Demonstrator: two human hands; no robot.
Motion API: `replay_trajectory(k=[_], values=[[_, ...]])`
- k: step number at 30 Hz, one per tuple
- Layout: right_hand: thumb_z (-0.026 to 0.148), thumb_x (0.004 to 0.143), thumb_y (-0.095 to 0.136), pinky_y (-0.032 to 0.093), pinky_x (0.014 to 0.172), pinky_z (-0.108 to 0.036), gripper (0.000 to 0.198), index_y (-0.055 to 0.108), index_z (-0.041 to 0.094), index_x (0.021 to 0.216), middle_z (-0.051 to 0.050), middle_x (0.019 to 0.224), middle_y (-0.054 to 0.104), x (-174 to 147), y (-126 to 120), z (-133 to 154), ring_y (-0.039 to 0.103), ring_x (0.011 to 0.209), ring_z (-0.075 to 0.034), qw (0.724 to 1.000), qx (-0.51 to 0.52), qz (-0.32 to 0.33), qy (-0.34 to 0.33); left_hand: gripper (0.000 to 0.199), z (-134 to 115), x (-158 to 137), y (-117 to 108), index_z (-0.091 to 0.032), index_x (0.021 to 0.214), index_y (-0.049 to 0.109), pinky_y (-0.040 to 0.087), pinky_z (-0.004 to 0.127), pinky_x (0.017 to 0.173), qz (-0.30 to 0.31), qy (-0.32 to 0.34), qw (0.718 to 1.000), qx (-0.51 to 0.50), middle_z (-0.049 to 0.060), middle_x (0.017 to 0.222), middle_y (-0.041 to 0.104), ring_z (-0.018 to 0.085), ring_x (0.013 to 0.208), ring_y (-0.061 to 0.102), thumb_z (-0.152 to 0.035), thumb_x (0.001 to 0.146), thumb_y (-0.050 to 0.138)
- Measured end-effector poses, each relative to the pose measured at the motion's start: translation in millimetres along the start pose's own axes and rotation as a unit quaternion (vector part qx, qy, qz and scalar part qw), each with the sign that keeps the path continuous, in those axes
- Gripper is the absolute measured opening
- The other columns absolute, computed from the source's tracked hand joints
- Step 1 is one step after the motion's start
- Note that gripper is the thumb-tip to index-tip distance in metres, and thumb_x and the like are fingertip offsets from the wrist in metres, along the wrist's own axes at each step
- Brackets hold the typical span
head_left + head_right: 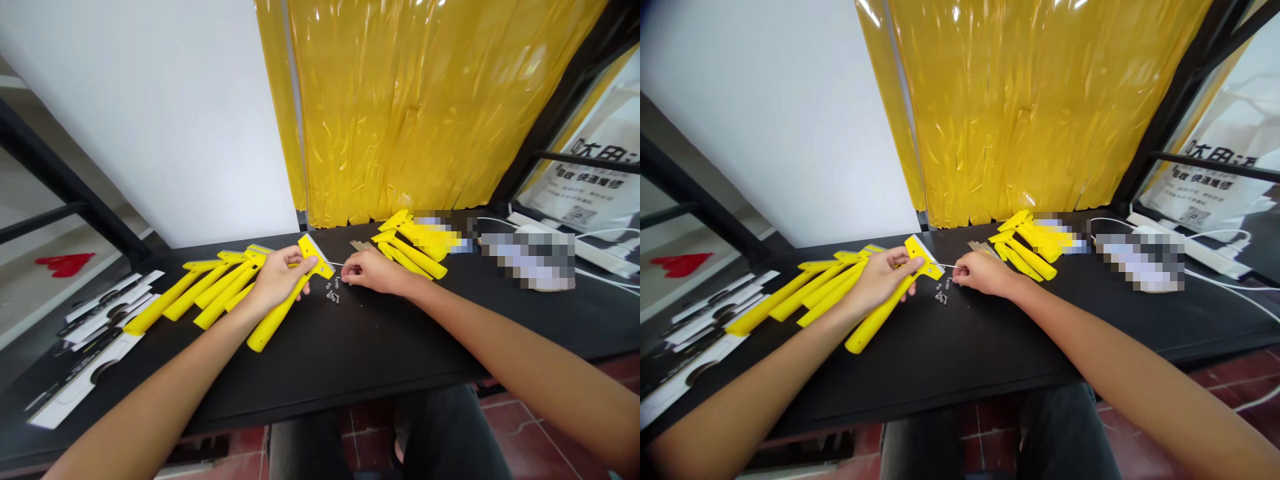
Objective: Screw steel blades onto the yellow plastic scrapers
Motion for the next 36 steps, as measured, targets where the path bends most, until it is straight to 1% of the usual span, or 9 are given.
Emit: replay_trajectory(k=[2,4,6,9,12,17,22,28,36], values=[[0.019,0.081,0.068,0.045,0.065,-0.026,0.008,0.075,0.019,0.079,-0.002,0.078,0.072,-0.7,-4.2,3.7,0.063,0.068,-0.014,1.000,-0.007,-0.005,-0.010,0.020,1.1,0.1,2.1,-0.017,0.085,0.058,0.044,0.021,0.034,0.014,-0.010,1.000,-0.001,0.000,0.061,0.062,0.013,0.044,0.059,-0.034,0.088,0.068],[0.018,0.080,0.068,0.044,0.067,-0.026,0.008,0.074,0.018,0.076,-0.001,0.072,0.070,-2.4,-15.4,12.3,0.060,0.065,-0.013,0.999,-0.009,-0.031,-0.032,0.020,2.0,-0.1,3.9,-0.017,0.084,0.057,0.044,0.020,0.034,0.025,-0.023,0.999,-0.004,-0.001,0.057,0.060,0.012,0.041,0.057,-0.034,0.088,0.067],[0.020,0.082,0.068,0.043,0.065,-0.025,0.009,0.074,0.018,0.077,0.000,0.070,0.067,-5.7,-32.1,23.1,0.056,0.063,-0.012,0.995,0.015,-0.085,-0.053,0.020,2.3,-1.6,7.7,-0.017,0.083,0.057,0.043,0.020,0.034,0.044,-0.036,0.998,-0.011,-0.002,0.053,0.059,0.011,0.039,0.054,-0.034,0.088,0.068],[0.025,0.086,0.068,0.040,0.060,-0.024,0.011,0.075,0.017,0.084,0.000,0.074,0.065,-14.9,-53.9,40.7,0.051,0.061,-0.011,0.976,0.063,-0.190,-0.088,0.022,1.3,-6.7,18.3,-0.017,0.083,0.058,0.041,0.020,0.033,0.086,-0.046,0.995,-0.033,-0.002,0.055,0.060,0.012,0.041,0.056,-0.036,0.087,0.069],[0.027,0.089,0.068,0.040,0.059,-0.025,0.012,0.075,0.018,0.091,-0.001,0.079,0.065,-23.3,-55.6,59.1,0.050,0.062,-0.011,0.958,0.074,-0.244,-0.134,0.025,0.3,-12.7,29.7,-0.017,0.086,0.060,0.042,0.020,0.034,0.128,-0.044,0.990,-0.047,-0.002,0.056,0.059,0.013,0.044,0.058,-0.039,0.086,0.070],[0.029,0.092,0.065,0.045,0.063,-0.027,0.014,0.075,0.021,0.097,-0.004,0.084,0.067,-25.2,-38.2,70.8,0.056,0.068,-0.013,0.957,0.052,-0.228,-0.173,0.026,0.2,-17.1,38.6,-0.017,0.094,0.065,0.044,0.021,0.036,0.159,-0.021,0.986,-0.044,-0.003,0.057,0.057,0.013,0.046,0.059,-0.041,0.085,0.071],[0.028,0.093,0.064,0.048,0.069,-0.028,0.013,0.074,0.022,0.098,-0.005,0.089,0.068,-26.3,-35.4,66.8,0.061,0.075,-0.014,0.952,0.042,-0.239,-0.188,0.026,0.2,-19.2,43.5,-0.017,0.091,0.064,0.044,0.021,0.035,0.171,-0.008,0.985,-0.037,-0.004,0.056,0.056,0.013,0.045,0.059,-0.042,0.086,0.071],[0.024,0.094,0.062,0.049,0.071,-0.029,0.013,0.074,0.021,0.097,-0.006,0.091,0.069,-29.6,-34.2,74.2,0.063,0.080,-0.015,0.941,0.039,-0.232,-0.243,0.031,0.8,-20.4,42.4,-0.016,0.088,0.061,0.045,0.021,0.035,0.161,-0.020,0.987,-0.016,-0.003,0.054,0.059,0.012,0.040,0.056,-0.046,0.087,0.070],[0.022,0.096,0.057,0.051,0.076,-0.029,0.016,0.073,0.022,0.098,-0.006,0.094,0.069,-27.4,-27.5,75.9,0.063,0.085,-0.016,0.948,0.029,-0.194,-0.252,0.034,5.6,-19.7,41.0,-0.019,0.080,0.054,0.042,0.021,0.034,0.148,-0.028,0.988,0.011,-0.003,0.051,0.060,0.012,0.036,0.054,-0.047,0.087,0.070]])
Point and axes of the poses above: each hand's wrist, its own x-axis towards the middle knuckle, its own y-axis out of the palm, z = x × y, the point moved 9 cm from there along x, towards the middle knuckle
